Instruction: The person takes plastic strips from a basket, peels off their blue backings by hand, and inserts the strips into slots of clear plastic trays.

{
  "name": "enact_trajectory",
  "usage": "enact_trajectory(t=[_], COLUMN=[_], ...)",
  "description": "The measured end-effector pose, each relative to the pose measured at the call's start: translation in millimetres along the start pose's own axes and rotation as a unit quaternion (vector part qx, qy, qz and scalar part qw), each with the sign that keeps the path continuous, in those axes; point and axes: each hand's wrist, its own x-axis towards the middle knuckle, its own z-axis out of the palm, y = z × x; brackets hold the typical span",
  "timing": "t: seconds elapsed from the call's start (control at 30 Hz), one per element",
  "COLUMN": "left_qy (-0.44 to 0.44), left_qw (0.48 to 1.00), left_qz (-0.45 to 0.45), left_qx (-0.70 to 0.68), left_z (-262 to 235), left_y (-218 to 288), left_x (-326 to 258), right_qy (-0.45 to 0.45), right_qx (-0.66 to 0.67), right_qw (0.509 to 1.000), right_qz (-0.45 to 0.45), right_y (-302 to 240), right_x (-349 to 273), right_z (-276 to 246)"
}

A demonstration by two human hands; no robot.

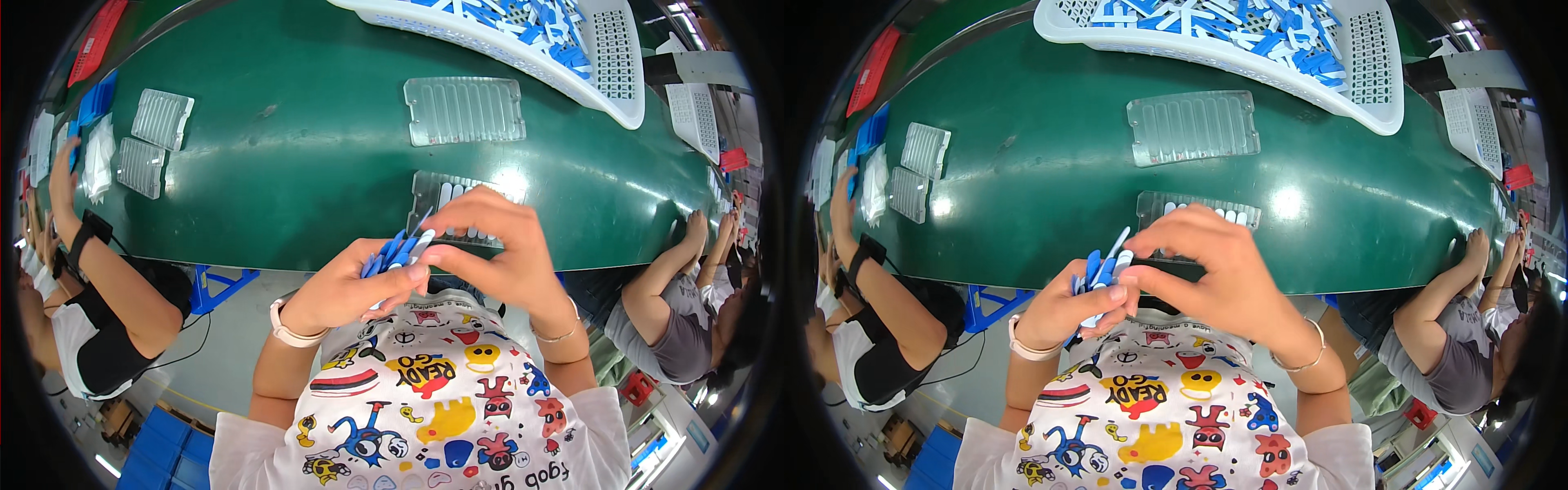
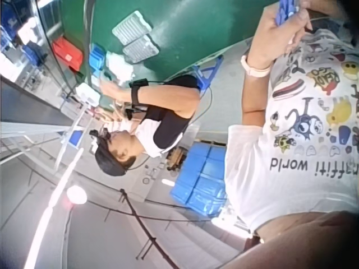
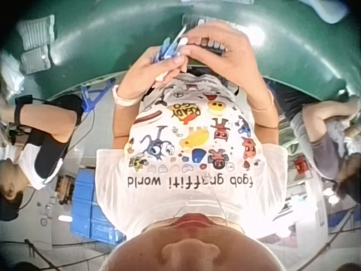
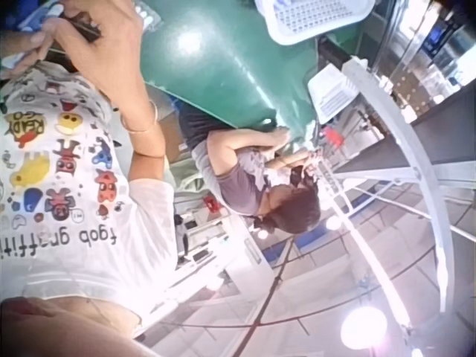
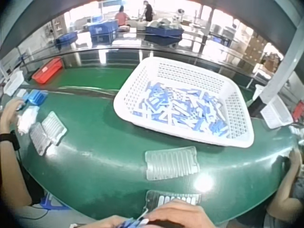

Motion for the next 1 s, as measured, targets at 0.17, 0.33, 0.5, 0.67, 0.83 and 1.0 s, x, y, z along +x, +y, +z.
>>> enact_trajectory(t=[0.17,0.33,0.5,0.67,0.83,1.0], left_qy=[-0.025,-0.017,0.019,0.057,0.100,0.113], left_qw=[0.999,0.997,0.997,0.995,0.990,0.988], left_qz=[0.009,0.046,0.064,0.078,0.091,0.107], left_qx=[0.023,0.063,0.037,-0.018,-0.029,0.022], left_z=[0,0,1,11,15,9], left_y=[4,7,4,0,-2,-5], left_x=[1,0,0,3,4,3], right_qy=[0.030,0.079,0.073,0.058,0.048,0.020], right_qx=[0.006,-0.125,-0.210,-0.235,-0.222,-0.117], right_qw=[0.989,0.916,0.889,0.877,0.879,0.917], right_qz=[-0.142,-0.374,-0.400,-0.416,-0.419,-0.381], right_y=[8,17,11,15,17,12], right_x=[-6,-14,-24,-28,-26,-21], right_z=[1,-18,-24,-18,-11,-4])
